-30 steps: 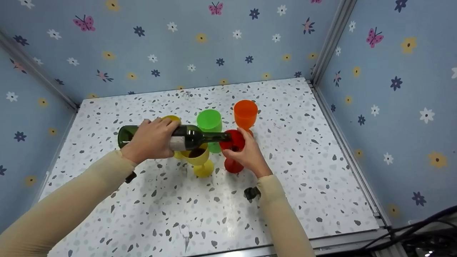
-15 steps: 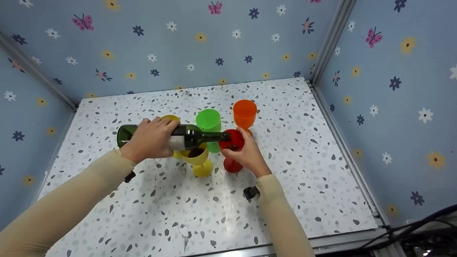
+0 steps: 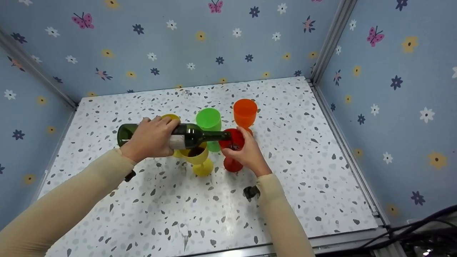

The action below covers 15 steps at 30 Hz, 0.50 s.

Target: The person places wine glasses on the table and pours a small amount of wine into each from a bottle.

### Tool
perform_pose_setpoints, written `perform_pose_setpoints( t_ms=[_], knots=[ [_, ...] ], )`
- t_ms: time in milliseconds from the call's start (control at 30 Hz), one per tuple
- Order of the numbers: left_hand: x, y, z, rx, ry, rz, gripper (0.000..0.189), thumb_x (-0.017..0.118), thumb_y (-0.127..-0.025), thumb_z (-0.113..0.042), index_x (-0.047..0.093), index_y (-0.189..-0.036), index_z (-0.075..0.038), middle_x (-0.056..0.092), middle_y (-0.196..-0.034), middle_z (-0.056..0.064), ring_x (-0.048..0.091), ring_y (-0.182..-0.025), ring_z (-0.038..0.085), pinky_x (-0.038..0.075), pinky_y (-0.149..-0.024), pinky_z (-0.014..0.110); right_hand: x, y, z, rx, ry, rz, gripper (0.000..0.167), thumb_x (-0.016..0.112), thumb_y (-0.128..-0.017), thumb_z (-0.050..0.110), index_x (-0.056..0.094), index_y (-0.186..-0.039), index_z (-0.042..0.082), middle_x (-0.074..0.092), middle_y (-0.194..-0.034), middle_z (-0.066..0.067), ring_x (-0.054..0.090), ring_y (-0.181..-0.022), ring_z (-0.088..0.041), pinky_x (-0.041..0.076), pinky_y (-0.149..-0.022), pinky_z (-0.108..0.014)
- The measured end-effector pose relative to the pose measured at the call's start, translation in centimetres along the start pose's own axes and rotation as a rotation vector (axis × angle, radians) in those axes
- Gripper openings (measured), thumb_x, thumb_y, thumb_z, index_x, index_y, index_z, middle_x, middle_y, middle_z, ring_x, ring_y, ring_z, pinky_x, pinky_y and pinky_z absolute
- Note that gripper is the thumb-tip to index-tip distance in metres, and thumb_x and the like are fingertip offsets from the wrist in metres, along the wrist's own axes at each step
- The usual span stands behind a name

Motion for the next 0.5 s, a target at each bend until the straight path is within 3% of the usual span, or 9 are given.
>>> perform_pose_setpoints(
  t_ms=[500],
  knots=[
    [0.20, 0.19, 0.29, -0.016, 0.036, -0.013, 0.072, 0.080, -0.063, -0.032, 0.054, -0.125, -0.007, 0.060, -0.124, 0.015, 0.058, -0.108, 0.037, 0.050, -0.078, 0.053, 0.12, 0.08, -0.31, 0.002, -0.025, -0.003, 0.075, 0.084, -0.080, 0.027, 0.045, -0.144, 0.022, 0.057, -0.132, -0.001, 0.055, -0.121, -0.022, 0.045, -0.102, -0.041]
  ],
)
Point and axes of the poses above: each hand's wrist, its own y-axis away from the middle knuckle, its own x-axis out of the palm, z = x × y, the point moved 10 cm from there along -y, towards the middle knuckle
